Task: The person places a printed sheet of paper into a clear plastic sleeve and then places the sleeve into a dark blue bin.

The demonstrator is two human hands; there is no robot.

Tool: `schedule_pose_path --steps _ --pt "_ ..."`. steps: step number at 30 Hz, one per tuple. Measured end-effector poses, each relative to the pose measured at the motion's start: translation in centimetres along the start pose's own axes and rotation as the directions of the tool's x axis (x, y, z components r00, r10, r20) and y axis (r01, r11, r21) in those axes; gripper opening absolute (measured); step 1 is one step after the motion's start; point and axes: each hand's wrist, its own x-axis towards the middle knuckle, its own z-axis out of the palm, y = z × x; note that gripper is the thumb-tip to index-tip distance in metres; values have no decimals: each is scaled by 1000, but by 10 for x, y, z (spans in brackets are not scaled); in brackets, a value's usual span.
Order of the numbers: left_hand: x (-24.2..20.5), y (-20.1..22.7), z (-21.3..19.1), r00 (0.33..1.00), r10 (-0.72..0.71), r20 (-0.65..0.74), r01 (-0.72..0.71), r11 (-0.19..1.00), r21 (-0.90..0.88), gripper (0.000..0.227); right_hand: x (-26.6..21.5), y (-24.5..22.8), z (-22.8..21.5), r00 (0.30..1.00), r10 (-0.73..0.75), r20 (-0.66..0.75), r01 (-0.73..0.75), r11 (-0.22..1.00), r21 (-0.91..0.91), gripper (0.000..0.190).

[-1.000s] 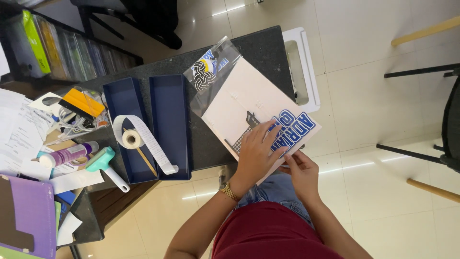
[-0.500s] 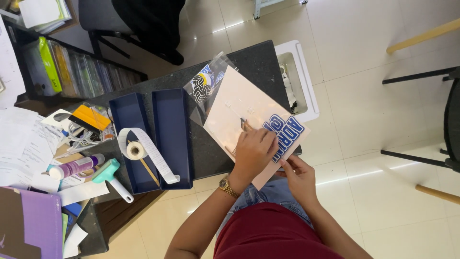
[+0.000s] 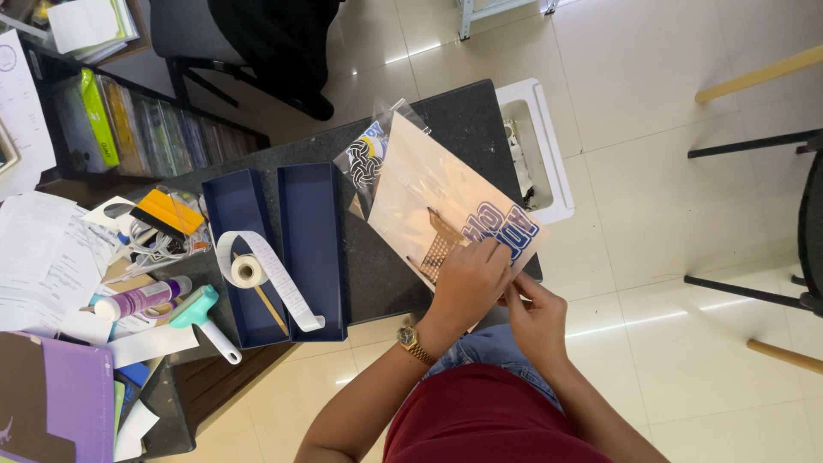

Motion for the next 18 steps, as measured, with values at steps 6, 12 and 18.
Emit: schedule_pose_path --steps 6,12,18 --pt "-1 -10 6 996 -80 -28 81 997 22 9 2 12 -5 994 -33 -101 34 999 10 19" --pt "4 3 15 996 -29 -84 35 997 66 11 6 8 -4 986 -39 -164 44 999 27 6" --pt "5 11 12 996 -24 -92 31 997 74 13 8 16 0 981 -4 -195 9 1000 28 4"
